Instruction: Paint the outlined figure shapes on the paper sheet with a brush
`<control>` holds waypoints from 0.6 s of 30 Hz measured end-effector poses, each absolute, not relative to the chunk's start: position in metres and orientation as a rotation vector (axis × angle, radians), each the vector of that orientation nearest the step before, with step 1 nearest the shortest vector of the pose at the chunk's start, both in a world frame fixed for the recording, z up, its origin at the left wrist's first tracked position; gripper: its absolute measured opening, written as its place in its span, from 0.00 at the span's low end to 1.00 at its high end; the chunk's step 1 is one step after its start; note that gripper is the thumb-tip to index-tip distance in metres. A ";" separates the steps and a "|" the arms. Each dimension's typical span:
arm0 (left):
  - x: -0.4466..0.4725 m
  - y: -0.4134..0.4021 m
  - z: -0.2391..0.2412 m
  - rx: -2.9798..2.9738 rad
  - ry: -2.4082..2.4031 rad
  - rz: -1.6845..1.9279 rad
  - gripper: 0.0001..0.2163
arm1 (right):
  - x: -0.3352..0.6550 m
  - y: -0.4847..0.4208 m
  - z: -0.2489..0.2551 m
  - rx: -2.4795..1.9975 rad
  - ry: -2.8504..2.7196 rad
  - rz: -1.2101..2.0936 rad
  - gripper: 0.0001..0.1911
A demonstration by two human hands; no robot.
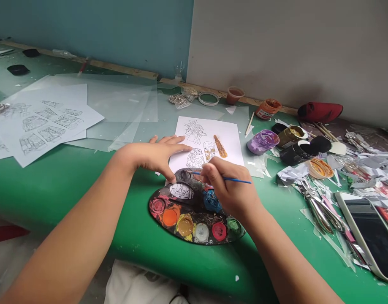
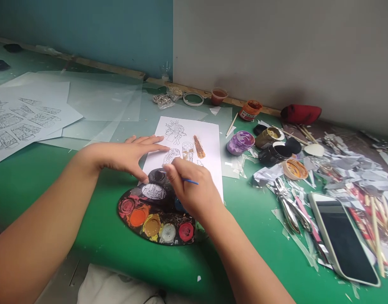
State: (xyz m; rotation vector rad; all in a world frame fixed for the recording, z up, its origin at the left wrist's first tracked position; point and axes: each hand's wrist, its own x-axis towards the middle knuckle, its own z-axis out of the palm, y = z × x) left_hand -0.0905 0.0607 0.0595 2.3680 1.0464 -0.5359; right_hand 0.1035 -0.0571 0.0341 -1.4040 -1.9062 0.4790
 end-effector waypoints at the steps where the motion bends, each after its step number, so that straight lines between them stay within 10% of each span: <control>1: -0.091 0.061 0.059 2.367 1.046 -0.528 0.50 | 0.103 -0.057 0.034 -1.394 -1.929 0.505 0.22; 18: -0.090 0.061 0.061 2.358 1.038 -0.538 0.50 | 0.100 -0.063 0.038 -1.345 -1.858 0.365 0.24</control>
